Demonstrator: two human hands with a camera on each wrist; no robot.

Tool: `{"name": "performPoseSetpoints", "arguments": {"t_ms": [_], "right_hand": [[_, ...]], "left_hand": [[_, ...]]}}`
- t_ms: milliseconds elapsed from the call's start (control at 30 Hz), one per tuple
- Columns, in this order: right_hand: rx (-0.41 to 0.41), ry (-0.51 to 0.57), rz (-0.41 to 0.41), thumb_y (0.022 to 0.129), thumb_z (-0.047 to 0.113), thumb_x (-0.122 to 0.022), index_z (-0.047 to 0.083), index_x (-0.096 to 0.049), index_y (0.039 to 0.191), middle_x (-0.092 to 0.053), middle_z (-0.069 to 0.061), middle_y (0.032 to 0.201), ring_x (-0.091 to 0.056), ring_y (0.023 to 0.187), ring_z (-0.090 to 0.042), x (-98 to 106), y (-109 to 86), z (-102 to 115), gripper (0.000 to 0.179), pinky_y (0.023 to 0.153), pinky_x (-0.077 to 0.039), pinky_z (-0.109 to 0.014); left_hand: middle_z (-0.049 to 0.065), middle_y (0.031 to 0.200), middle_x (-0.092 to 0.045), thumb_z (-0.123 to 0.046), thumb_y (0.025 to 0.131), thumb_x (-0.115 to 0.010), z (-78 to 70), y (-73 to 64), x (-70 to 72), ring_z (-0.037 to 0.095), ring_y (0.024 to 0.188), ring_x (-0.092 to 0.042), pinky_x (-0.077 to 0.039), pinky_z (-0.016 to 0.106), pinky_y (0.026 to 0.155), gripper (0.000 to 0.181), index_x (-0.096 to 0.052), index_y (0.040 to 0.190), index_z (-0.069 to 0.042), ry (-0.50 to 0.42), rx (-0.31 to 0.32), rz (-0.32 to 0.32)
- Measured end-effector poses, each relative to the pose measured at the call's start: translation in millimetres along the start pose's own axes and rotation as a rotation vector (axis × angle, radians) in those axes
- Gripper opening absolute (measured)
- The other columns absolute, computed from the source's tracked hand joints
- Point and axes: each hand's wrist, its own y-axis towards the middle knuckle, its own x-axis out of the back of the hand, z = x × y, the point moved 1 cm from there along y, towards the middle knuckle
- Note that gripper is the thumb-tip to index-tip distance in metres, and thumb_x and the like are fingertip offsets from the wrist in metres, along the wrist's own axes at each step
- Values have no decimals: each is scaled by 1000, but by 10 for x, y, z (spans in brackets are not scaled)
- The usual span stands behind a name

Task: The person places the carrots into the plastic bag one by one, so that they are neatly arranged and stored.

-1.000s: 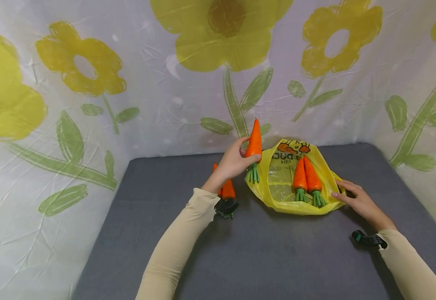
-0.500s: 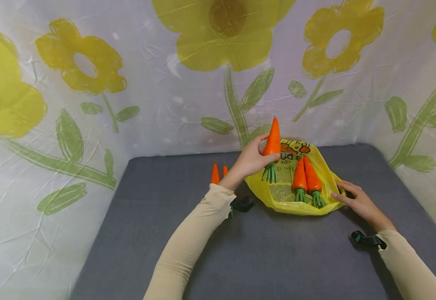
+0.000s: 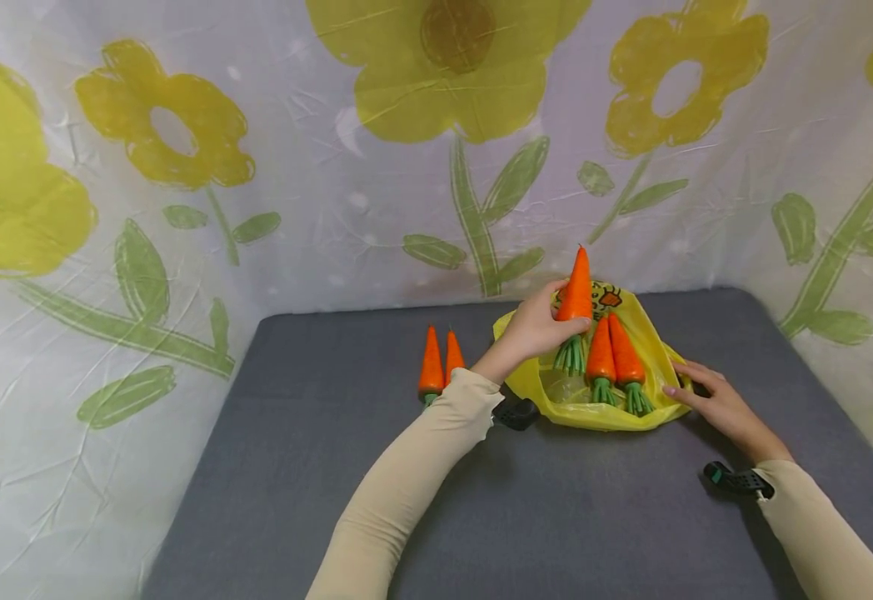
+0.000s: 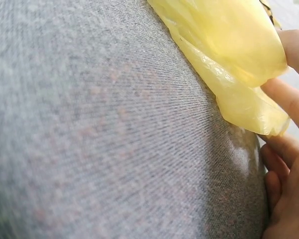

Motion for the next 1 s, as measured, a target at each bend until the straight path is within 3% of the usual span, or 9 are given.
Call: {"name": "performPoseSetpoints", "arguments": {"t_ms": [233,467,533,767,1000], "right_hand": [[-5,4,1,98,36,-60,-1,-26,155,-12,-35,160,-6,144,-59,-8,-5,-13,75,105,-12,-79],[0,-26,-20,97,39,-61,0,-29,154,-14,-34,160,-8,144,-59,-9,5,-25,76,105,-12,-79],[9,-22,-22,98,37,-61,0,-29,154,-14,-34,160,-8,144,-60,-11,8,-26,75,105,-12,-79],[0,-20,-20,97,39,-61,0,-29,154,-14,-34,160,-8,143,-59,-10,6,-29,76,105,-13,-79],[7,-16,-14,97,38,-61,-1,-29,154,-14,-34,160,-7,144,-59,0,-5,-31,76,105,-13,-79]], "left_hand": [[11,122,-65,-33,92,-68,27,55,-160,13,87,-62,-50,24,65,74,-32,155,-15,-6,47,15],[11,137,-59,-36,93,-65,37,109,-288,21,106,-65,-51,27,77,72,-34,154,-14,43,47,8],[10,139,-58,-35,93,-64,44,126,-324,21,107,-64,-51,27,76,71,-35,154,-14,54,52,6],[10,138,-58,-34,94,-64,98,157,-448,14,82,-60,-46,25,63,69,-34,154,-18,51,123,20],[10,140,-58,-33,95,-63,178,191,-555,19,96,-64,-49,28,73,68,-34,154,-18,111,149,-5]]}}
